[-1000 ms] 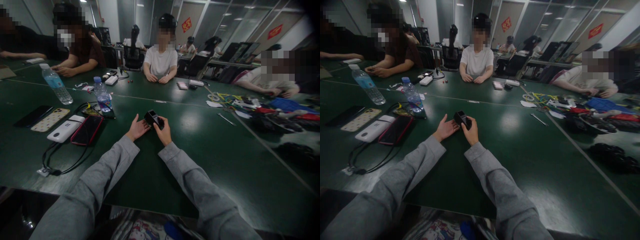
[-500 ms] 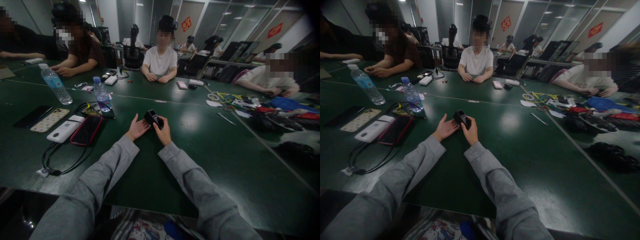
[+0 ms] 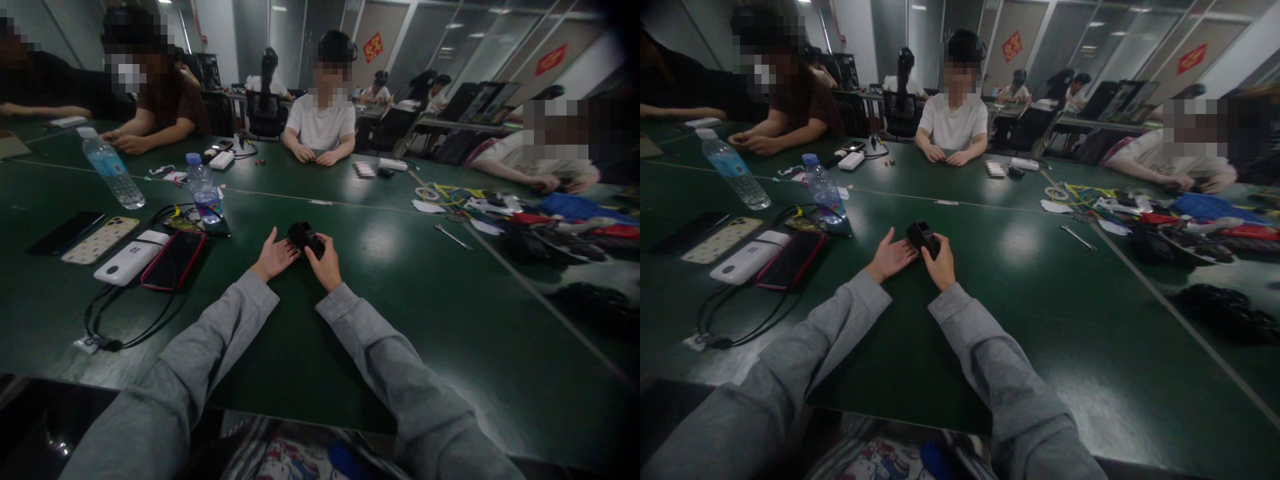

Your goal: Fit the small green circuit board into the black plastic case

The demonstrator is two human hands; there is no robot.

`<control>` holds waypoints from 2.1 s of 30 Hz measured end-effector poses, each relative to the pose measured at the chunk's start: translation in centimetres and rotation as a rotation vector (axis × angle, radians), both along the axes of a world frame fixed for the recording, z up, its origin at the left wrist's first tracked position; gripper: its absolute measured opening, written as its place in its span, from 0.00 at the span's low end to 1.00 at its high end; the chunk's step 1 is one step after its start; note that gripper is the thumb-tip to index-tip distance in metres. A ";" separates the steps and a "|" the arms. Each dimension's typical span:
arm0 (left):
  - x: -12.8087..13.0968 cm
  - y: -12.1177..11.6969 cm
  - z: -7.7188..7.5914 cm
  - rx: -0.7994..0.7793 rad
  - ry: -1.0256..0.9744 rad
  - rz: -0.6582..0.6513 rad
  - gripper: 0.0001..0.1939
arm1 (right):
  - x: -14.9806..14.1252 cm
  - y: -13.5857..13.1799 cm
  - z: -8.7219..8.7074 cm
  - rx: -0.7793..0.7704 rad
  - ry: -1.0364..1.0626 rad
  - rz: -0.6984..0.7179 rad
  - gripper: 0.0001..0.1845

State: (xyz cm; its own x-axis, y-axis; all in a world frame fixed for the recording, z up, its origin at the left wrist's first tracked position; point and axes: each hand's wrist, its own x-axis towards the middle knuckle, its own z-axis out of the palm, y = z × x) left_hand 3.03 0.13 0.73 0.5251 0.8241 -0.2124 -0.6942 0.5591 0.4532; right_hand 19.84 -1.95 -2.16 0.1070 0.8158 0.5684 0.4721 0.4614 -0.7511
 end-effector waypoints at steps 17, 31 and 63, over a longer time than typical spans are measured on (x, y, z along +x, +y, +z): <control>-0.1 -0.3 0.5 0.004 0.019 0.005 0.28 | 0.1 -0.3 0.5 0.007 -0.010 0.023 0.21; 0.5 0.2 -0.3 0.098 0.226 0.077 0.08 | 0.3 0.1 0.4 -0.256 0.225 0.184 0.31; 0.6 0.7 -1.9 0.247 0.270 0.063 0.14 | 1.7 -0.6 2.6 -0.652 0.750 0.454 0.29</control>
State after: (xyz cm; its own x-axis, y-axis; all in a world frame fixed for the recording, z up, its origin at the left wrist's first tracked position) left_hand 3.63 0.81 -1.18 0.4237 0.8968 -0.1274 -0.5607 0.3702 0.7407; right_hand 21.57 -2.60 0.43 -0.1414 0.9874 -0.0713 -0.3215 -0.1139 -0.9400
